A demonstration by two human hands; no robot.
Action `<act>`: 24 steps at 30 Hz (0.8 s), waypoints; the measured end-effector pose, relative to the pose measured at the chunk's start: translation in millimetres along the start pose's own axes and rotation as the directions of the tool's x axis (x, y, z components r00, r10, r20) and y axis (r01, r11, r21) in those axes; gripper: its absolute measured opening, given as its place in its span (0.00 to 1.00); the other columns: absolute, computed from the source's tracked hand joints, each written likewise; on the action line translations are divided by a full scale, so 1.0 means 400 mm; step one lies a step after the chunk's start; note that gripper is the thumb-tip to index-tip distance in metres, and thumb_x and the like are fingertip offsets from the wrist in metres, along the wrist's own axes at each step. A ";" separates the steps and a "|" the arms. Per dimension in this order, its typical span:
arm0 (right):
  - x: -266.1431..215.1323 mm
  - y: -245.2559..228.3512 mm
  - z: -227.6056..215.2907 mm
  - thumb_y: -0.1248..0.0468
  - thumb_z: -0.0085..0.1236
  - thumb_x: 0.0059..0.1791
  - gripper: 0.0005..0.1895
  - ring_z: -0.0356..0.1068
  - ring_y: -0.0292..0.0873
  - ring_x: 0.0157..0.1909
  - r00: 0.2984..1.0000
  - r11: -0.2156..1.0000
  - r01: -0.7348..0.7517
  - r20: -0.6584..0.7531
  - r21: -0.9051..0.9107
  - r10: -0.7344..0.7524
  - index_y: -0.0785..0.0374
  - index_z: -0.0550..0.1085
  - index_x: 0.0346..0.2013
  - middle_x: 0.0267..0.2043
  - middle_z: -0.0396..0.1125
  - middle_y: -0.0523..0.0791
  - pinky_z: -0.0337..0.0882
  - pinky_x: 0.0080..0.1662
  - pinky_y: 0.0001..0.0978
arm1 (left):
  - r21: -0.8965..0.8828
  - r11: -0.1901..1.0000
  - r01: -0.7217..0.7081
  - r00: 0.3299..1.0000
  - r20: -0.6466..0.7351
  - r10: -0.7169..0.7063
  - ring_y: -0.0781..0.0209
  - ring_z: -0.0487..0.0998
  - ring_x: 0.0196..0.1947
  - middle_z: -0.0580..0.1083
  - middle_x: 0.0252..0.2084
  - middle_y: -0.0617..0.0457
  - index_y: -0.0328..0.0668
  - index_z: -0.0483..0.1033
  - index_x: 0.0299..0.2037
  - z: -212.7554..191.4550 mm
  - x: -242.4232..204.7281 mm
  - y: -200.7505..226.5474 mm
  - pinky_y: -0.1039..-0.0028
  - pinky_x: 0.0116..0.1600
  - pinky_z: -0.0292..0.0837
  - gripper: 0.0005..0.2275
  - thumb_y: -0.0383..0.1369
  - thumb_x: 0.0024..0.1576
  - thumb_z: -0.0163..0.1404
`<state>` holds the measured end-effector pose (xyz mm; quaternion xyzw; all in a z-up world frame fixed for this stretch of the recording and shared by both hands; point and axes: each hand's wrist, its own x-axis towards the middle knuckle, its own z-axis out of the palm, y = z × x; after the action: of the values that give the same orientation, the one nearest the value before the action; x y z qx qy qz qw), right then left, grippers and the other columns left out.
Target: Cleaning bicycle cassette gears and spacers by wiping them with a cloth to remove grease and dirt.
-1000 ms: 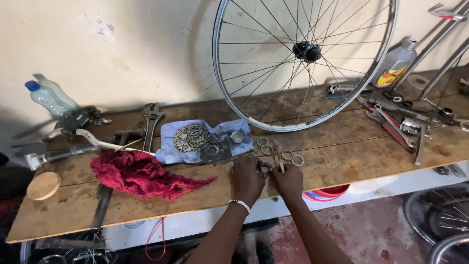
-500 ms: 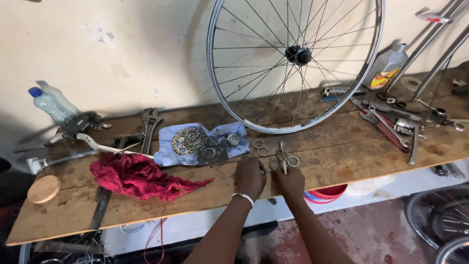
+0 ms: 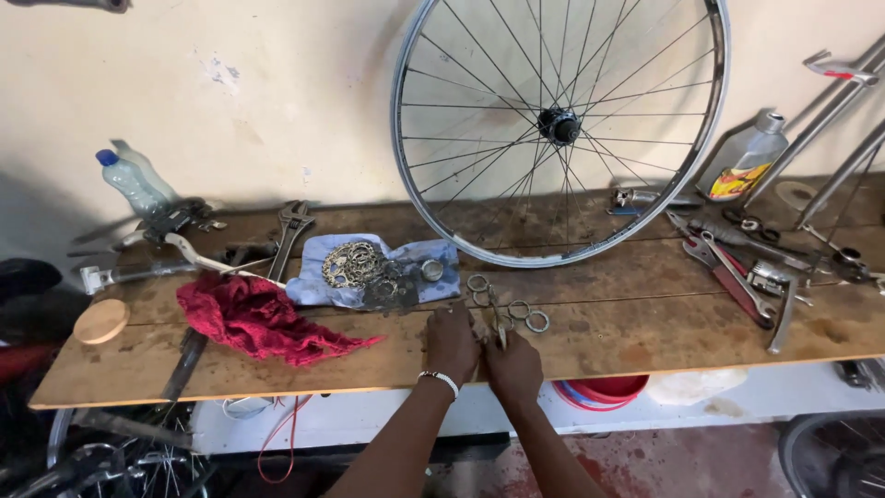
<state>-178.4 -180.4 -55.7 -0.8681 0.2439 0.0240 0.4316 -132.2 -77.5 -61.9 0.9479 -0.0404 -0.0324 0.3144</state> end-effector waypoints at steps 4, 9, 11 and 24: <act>0.020 0.025 0.003 0.51 0.48 0.43 0.18 0.72 0.53 0.37 0.999 0.999 0.035 0.031 0.031 -0.036 0.63 0.73 0.27 0.26 0.70 0.51 0.69 0.41 0.44 | -0.011 0.997 0.079 0.996 -0.029 -0.079 0.40 0.73 0.41 0.65 0.38 0.41 0.41 0.64 0.33 -0.018 -0.039 0.032 0.60 0.44 0.73 0.09 0.23 0.47 0.52; -0.001 0.009 -0.004 0.53 0.44 0.47 0.19 0.72 0.55 0.42 0.996 0.996 0.084 0.039 -0.019 -0.083 0.67 0.72 0.36 0.33 0.71 0.55 0.71 0.42 0.47 | -0.461 0.861 0.217 0.936 -0.154 -0.318 0.42 0.75 0.42 0.72 0.34 0.40 0.40 0.76 0.30 0.036 -0.007 -0.011 0.63 0.45 0.73 0.07 0.24 0.43 0.59; 0.005 0.003 0.000 0.55 0.43 0.48 0.18 0.71 0.58 0.43 0.994 0.994 0.106 0.027 0.010 -0.106 0.68 0.70 0.40 0.36 0.70 0.58 0.70 0.42 0.49 | -0.514 0.811 0.279 0.894 -0.169 -0.415 0.46 0.77 0.38 0.74 0.32 0.42 0.40 0.77 0.29 -0.007 -0.014 0.004 0.65 0.41 0.75 0.07 0.26 0.42 0.61; 0.140 -0.181 0.071 0.62 0.45 0.46 0.19 0.71 0.44 0.20 0.930 0.957 0.275 0.226 0.093 -0.289 0.77 0.70 0.43 0.20 0.70 0.54 0.73 0.21 0.31 | -0.833 0.475 0.284 0.752 -0.114 -0.649 0.47 0.78 0.38 0.77 0.35 0.41 0.43 0.80 0.35 -0.026 0.214 -0.186 0.64 0.37 0.76 0.07 0.31 0.47 0.59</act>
<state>-92.1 -144.5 -34.4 -0.8718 0.0638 0.0581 0.4823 -42.1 -20.1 -101.3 0.6722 0.3127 0.0694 0.6675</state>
